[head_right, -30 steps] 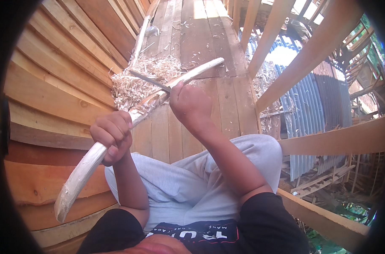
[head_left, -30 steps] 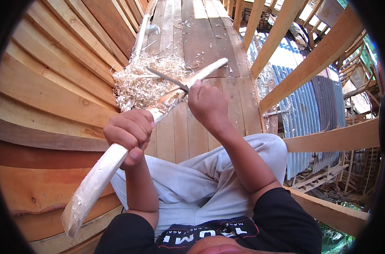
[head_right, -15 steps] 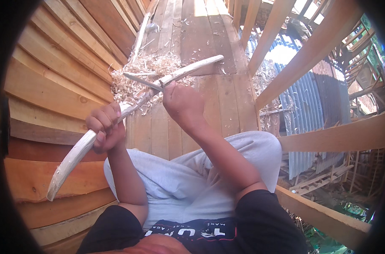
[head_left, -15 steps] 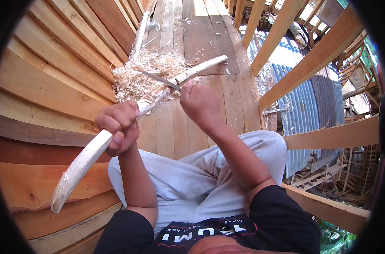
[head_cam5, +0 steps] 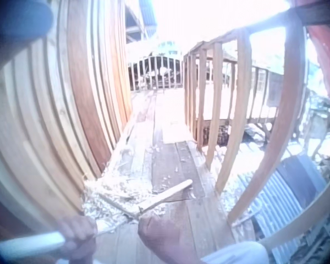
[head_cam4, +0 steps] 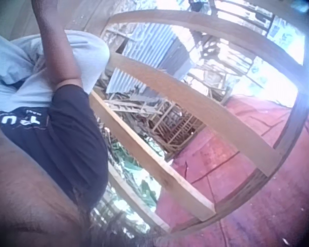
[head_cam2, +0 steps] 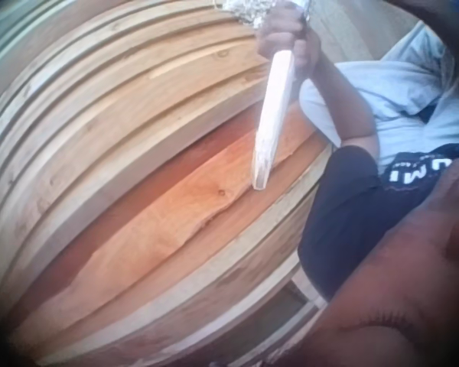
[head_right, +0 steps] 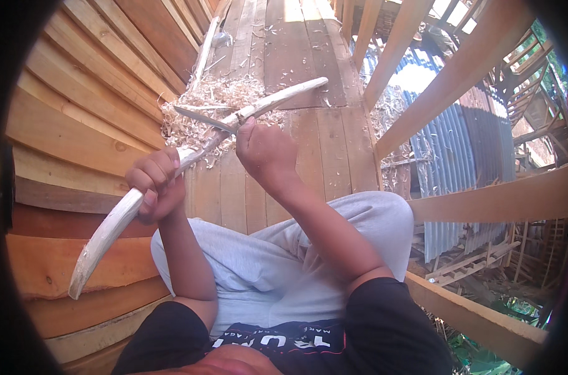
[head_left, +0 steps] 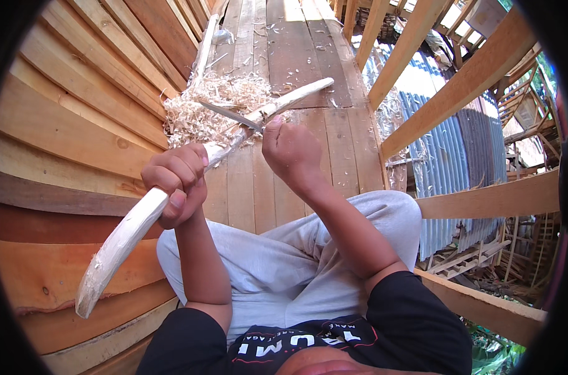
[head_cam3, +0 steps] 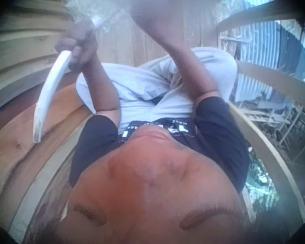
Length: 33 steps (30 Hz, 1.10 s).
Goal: The person sits cross-legged on a wooden floor and uses a knife to carve a long, curved piece of wood. They repeatedly shave off thin layers of wood, rotating the piece to work on different sides and gradually shaping it.
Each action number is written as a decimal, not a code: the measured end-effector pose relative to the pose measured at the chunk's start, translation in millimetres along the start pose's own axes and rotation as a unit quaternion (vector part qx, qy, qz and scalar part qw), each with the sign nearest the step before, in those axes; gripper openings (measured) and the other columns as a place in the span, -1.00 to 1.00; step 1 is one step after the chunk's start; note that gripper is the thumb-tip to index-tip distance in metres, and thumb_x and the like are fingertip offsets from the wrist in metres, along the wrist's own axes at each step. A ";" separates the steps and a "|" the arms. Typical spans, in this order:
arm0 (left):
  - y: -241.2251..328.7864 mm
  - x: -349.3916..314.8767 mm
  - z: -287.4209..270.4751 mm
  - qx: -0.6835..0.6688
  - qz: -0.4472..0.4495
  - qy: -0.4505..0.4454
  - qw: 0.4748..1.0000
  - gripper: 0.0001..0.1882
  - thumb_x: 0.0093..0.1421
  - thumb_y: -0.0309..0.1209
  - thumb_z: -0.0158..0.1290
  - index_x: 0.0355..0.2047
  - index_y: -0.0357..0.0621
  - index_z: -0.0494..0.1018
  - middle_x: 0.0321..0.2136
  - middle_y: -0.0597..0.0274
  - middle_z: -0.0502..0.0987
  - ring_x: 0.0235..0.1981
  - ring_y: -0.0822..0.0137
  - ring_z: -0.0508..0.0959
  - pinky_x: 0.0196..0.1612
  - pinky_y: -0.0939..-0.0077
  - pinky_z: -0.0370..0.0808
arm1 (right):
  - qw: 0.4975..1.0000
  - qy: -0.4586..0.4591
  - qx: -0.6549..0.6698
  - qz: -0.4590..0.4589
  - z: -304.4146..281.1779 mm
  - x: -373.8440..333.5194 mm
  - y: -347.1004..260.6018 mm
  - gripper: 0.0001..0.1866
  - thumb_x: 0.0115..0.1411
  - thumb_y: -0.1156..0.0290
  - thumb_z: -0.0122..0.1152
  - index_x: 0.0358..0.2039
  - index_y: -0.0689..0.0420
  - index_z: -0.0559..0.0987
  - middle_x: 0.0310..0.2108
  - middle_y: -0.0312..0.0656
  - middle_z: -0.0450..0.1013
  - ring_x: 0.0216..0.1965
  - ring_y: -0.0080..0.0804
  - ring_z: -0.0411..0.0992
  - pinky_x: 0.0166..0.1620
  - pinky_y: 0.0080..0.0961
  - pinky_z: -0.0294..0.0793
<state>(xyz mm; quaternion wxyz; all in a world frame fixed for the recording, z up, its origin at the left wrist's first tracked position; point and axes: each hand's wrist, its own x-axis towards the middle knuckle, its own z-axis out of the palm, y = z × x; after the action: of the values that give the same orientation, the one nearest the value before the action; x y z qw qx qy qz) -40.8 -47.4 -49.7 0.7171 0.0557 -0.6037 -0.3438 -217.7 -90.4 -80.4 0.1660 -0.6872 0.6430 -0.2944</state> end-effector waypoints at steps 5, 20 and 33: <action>-0.8 2.0 4.2 0.015 0.003 0.031 0.999 -0.71 -0.08 -0.38 0.12 -0.72 -0.05 0.19 -0.78 0.35 0.25 -0.71 0.40 0.24 -0.43 0.38 0.31 | 0.999 0.039 0.015 0.024 15.5 23.5 19.0 -0.42 0.28 0.20 -0.30 -0.68 0.25 0.57 -0.67 0.14 0.46 -0.57 0.15 0.48 -0.38 0.03 0.47; 6.2 6.1 4.4 0.005 -0.002 -0.009 1.000 -0.69 -0.08 -0.36 0.15 -0.73 -0.04 0.20 -0.79 0.36 0.26 -0.72 0.40 0.25 -0.45 0.38 0.32 | 0.992 -0.022 0.074 0.105 14.1 44.6 53.0 -0.40 0.29 0.17 -0.34 -0.58 0.30 0.60 -0.52 0.25 0.49 -0.40 0.20 0.50 -0.22 0.06 0.45; 8.9 4.4 4.5 0.005 -0.012 -0.031 0.999 -0.68 -0.08 -0.37 0.15 -0.73 -0.03 0.19 -0.79 0.37 0.26 -0.72 0.40 0.24 -0.43 0.38 0.32 | 0.999 -0.043 0.029 0.015 -4.6 13.2 13.2 -0.41 0.29 0.14 -0.31 -0.61 0.28 0.56 -0.50 0.21 0.48 -0.41 0.24 0.46 -0.22 0.05 0.43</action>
<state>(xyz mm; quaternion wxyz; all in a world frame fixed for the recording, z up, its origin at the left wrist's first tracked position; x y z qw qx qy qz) -40.9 -41.6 -40.5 0.6935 0.0556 -0.6270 -0.3505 -230.9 -104.2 -82.3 0.2180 -0.6847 0.6363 -0.2805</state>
